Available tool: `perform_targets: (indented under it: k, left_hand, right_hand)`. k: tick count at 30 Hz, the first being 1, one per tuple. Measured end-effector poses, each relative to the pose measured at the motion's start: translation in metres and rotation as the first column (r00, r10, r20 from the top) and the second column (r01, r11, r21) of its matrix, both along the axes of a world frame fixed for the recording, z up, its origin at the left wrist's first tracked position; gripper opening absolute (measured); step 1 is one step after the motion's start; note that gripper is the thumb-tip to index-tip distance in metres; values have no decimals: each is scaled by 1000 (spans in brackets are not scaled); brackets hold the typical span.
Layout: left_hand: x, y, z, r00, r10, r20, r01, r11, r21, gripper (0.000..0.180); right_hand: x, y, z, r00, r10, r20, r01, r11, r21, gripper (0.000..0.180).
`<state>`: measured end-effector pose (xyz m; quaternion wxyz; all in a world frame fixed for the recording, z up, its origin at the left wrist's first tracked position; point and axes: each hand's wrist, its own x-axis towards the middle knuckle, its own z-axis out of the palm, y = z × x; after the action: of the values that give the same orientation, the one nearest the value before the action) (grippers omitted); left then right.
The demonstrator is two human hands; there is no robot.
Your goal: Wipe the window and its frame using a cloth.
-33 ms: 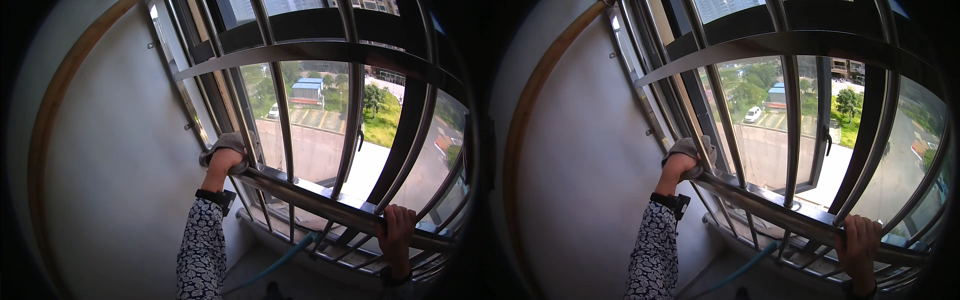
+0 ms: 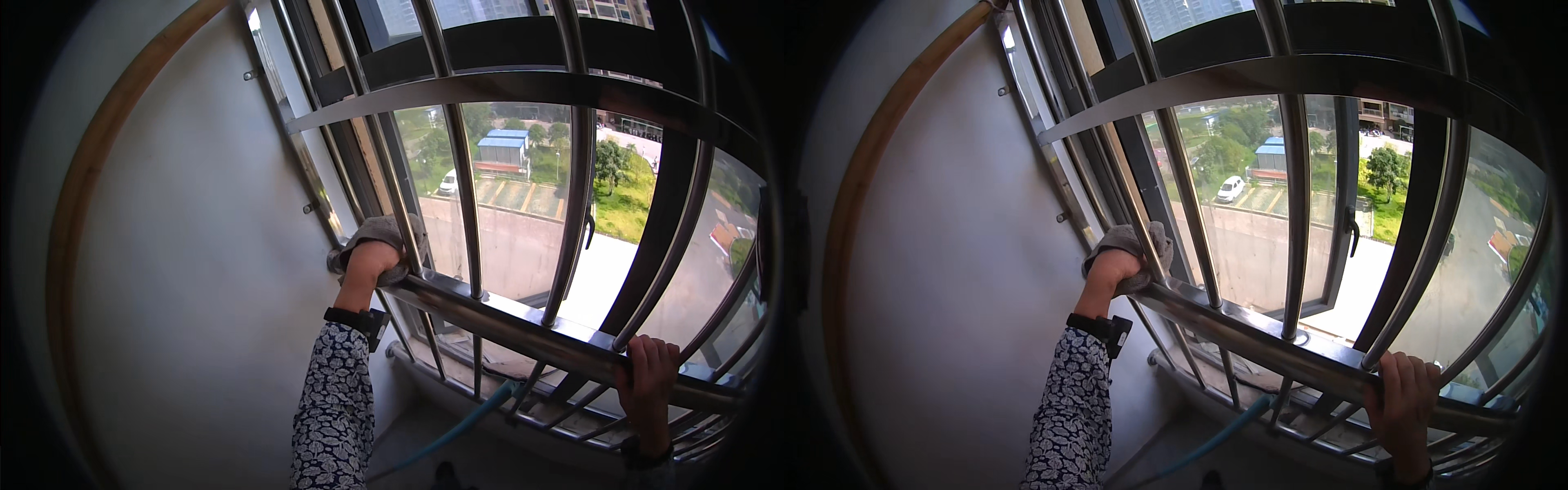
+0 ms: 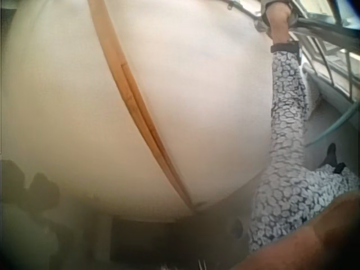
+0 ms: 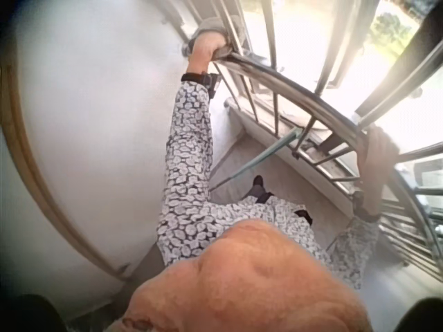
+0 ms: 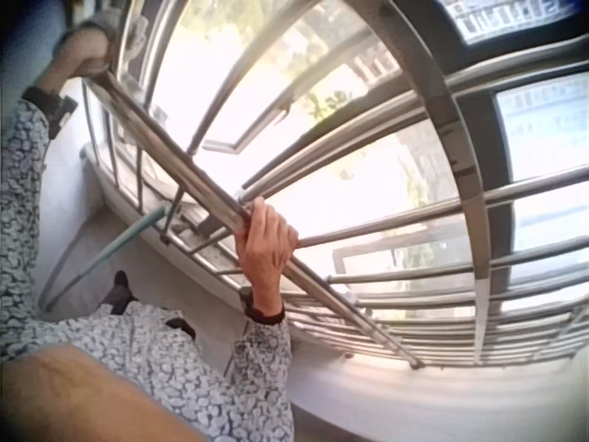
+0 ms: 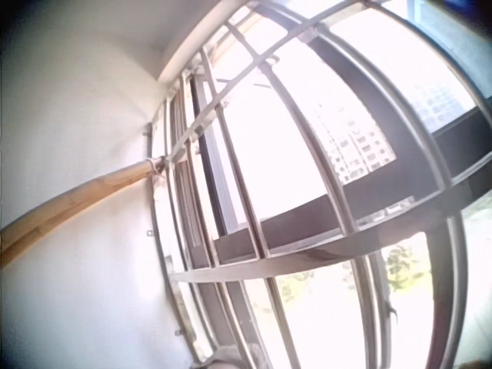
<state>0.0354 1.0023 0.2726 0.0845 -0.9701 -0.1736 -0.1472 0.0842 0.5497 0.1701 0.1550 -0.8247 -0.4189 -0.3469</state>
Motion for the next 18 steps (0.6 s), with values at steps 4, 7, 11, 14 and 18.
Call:
perform_targets:
  k: [4, 7, 11, 14, 18]
  left_hand:
    - [1, 7, 18, 967, 101, -234, -140, 978, -154, 36]
    - [-10, 32, -7, 991, 95, -97, -112, 974, -194, 35]
    - [-45, 12, -45, 849, 6, 529, 329, 776, -537, 42]
    - [-66, 17, -76, 703, -132, 698, 403, 883, -239, 50]
    - [-76, -13, -96, 728, -118, 676, 181, 983, -24, 51]
  right_hand:
    - [-1, 2, 1, 999, 39, 36, -40, 999, 34, 36]
    - [-1, 3, 1, 998, 56, 29, -57, 997, 55, 35]
    - [-2, -1, -1, 999, 40, 31, -42, 997, 62, 36]
    - [-5, 0, 1, 998, 47, 51, -51, 996, 77, 37]
    - [-1, -1, 2, 998, 50, 34, -52, 997, 62, 38]
